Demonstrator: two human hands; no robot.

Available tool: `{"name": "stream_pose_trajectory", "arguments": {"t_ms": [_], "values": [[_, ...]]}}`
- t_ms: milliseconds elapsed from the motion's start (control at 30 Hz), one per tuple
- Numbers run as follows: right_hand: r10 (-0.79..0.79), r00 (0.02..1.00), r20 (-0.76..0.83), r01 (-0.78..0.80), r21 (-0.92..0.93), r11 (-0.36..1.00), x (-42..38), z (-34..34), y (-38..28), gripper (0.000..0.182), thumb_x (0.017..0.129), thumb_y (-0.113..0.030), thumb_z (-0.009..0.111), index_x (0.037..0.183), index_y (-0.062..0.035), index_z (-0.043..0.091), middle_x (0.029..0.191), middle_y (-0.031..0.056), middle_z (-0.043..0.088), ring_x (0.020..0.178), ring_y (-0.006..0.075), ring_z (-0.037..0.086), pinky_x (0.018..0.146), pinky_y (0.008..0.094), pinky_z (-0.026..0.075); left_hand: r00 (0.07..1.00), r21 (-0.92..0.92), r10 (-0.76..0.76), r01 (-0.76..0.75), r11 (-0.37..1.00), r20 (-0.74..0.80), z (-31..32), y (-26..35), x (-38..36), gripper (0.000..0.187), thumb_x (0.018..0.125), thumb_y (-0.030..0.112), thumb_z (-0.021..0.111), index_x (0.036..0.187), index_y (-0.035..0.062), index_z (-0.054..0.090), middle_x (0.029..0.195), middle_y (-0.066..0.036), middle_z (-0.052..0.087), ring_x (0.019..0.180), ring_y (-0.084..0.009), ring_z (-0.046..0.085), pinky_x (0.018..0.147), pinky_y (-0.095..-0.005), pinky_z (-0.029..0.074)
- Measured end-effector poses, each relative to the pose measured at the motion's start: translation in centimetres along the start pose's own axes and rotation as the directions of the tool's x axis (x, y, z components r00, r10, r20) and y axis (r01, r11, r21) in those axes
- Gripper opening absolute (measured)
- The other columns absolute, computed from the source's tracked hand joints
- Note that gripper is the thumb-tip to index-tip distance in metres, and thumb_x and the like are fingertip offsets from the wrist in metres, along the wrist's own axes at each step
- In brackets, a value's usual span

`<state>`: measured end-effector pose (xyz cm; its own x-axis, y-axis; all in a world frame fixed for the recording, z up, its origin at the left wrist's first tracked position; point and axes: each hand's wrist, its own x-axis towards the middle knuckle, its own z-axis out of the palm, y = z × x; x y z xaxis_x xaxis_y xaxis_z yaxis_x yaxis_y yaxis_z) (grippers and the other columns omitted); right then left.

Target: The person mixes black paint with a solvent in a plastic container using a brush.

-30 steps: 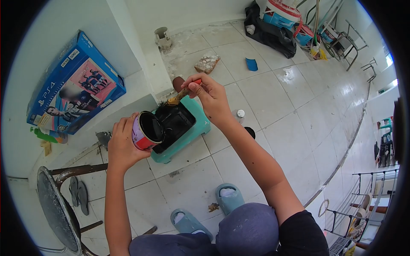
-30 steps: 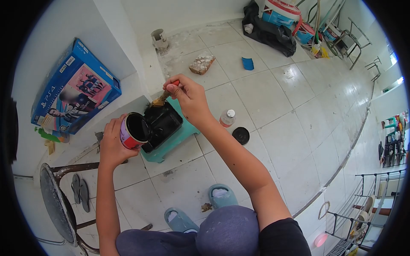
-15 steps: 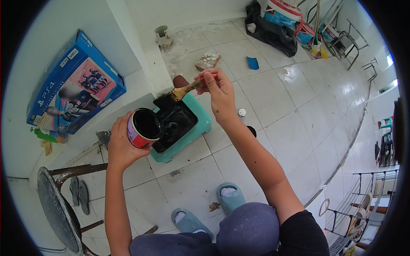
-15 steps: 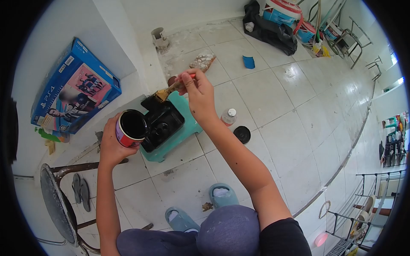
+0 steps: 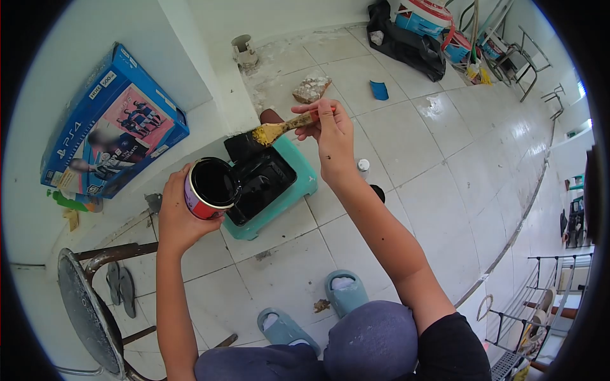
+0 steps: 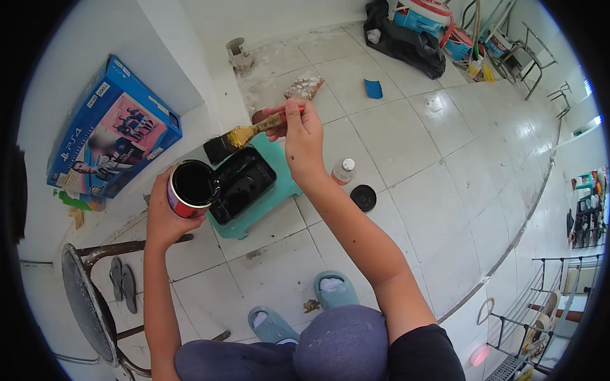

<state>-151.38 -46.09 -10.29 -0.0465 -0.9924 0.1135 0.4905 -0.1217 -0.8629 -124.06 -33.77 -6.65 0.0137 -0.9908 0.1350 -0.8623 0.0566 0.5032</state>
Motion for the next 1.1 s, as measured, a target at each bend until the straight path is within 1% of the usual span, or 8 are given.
{"name": "stream_pose_trajectory", "arguments": {"t_ms": [233, 367, 433, 667, 733, 800, 867, 1100], "values": [[0.148, 0.984, -0.094, -0.137, 0.115, 0.984, -0.5, 0.4, -0.7, 0.032, 0.109, -0.032, 0.047, 0.103, -0.001, 0.054, 0.103, 0.0185, 0.068, 0.074, 0.0185, 0.064, 0.067, 0.0299, 0.052, 0.999, -0.043, 0.032, -0.033, 0.999, -0.036, -0.2, 0.2, 0.2, 0.105, 0.047, 0.019, 0.092, 0.142, 0.0113, 0.045, 0.128, -0.009, 0.056, 0.122, -0.0309, 0.055, 0.105, -0.0423, 0.047], [0.17, 0.984, -0.045, -0.163, 0.119, 0.979, -0.6, 0.2, -0.5, 0.038, 0.109, -0.034, 0.045, 0.1, 0.0009, 0.057, 0.1, 0.0169, 0.066, 0.076, 0.0182, 0.063, 0.069, 0.0305, 0.051, 0.997, -0.036, 0.047, -0.049, 0.998, -0.056, -0.3, 0.4, 0.3, 0.106, 0.046, 0.018, 0.092, 0.141, 0.0124, 0.046, 0.128, -0.009, 0.056, 0.122, -0.0311, 0.056, 0.104, -0.042, 0.048], [0.151, 0.987, -0.047, -0.143, 0.141, 0.98, -0.7, 0.6, -0.7, 0.043, 0.108, -0.039, 0.047, 0.094, -0.0006, 0.059, 0.084, 0.012, 0.065, 0.068, 0.0169, 0.063, 0.061, 0.03, 0.051, 0.998, -0.008, 0.042, -0.043, 0.999, -0.051, -0.5, 0.6, 0.2, 0.106, 0.046, 0.018, 0.092, 0.142, 0.0132, 0.046, 0.128, -0.009, 0.056, 0.122, -0.0311, 0.056, 0.104, -0.0421, 0.049], [0.164, 0.986, 0.032, -0.165, 0.039, 0.985, -0.7, 1.0, -0.5, 0.042, 0.108, -0.039, 0.047, 0.093, -0.001, 0.059, 0.082, 0.0106, 0.065, 0.061, 0.0148, 0.061, 0.055, 0.0269, 0.047, 0.996, 0.097, 0.066, -0.061, 0.993, -0.056, -0.5, 0.6, 0.1, 0.109, 0.046, 0.02, 0.092, 0.144, 0.0166, 0.045, 0.129, -0.007, 0.055, 0.121, -0.0308, 0.056, 0.102, -0.0429, 0.051], [0.148, 0.987, 0.061, -0.145, -0.055, 0.988, -0.7, 0.9, -0.5, 0.038, 0.108, -0.034, 0.046, 0.092, -0.0025, 0.059, 0.088, 0.0156, 0.069, 0.062, 0.0166, 0.061, 0.059, 0.0285, 0.048, 0.996, 0.11, 0.064, -0.057, 0.992, -0.057, -0.5, 0.7, 0.1, 0.108, 0.046, 0.02, 0.091, 0.144, 0.0171, 0.045, 0.128, -0.007, 0.055, 0.121, -0.0307, 0.056, 0.101, -0.0428, 0.051], [0.137, 0.988, 0.068, -0.133, -0.058, 0.989, -0.8, 0.9, -0.6, 0.037, 0.108, -0.034, 0.046, 0.091, -0.0033, 0.058, 0.089, 0.0155, 0.069, 0.062, 0.0162, 0.06, 0.058, 0.0282, 0.047, 0.996, 0.123, 0.061, -0.054, 0.991, -0.057, -0.6, 1.1, 0.1, 0.108, 0.046, 0.02, 0.091, 0.144, 0.0176, 0.045, 0.128, -0.007, 0.055, 0.121, -0.0305, 0.056, 0.1, -0.0428, 0.052], [0.125, 0.989, 0.076, -0.121, -0.062, 0.991, -0.8, 0.8, -0.6, 0.036, 0.108, -0.034, 0.046, 0.091, -0.0041, 0.058, 0.089, 0.0153, 0.069, 0.061, 0.0158, 0.06, 0.057, 0.0278, 0.047, 1.0, 0.122, 0.01, -0.007, 0.993, -0.023, -0.8, 1.6, 0.2, 0.106, 0.047, 0.017, 0.09, 0.142, 0.0123, 0.045, 0.132, -0.011, 0.055, 0.124, -0.0332, 0.056, 0.108, -0.0431, 0.046], [0.105, 0.989, 0.107, -0.098, -0.069, 0.993, -1.0, 1.1, -0.4, 0.036, 0.108, -0.035, 0.047, 0.089, -0.0055, 0.057, 0.088, 0.0136, 0.069, 0.058, 0.0135, 0.059, 0.053, 0.0257, 0.044, 1.0, 0.126, -0.005, 0.007, 0.992, -0.018, -0.5, 1.5, 0.3, 0.106, 0.047, 0.018, 0.09, 0.143, 0.0136, 0.045, 0.133, -0.01, 0.055, 0.125, -0.0327, 0.054, 0.108, -0.0435, 0.046]]}}
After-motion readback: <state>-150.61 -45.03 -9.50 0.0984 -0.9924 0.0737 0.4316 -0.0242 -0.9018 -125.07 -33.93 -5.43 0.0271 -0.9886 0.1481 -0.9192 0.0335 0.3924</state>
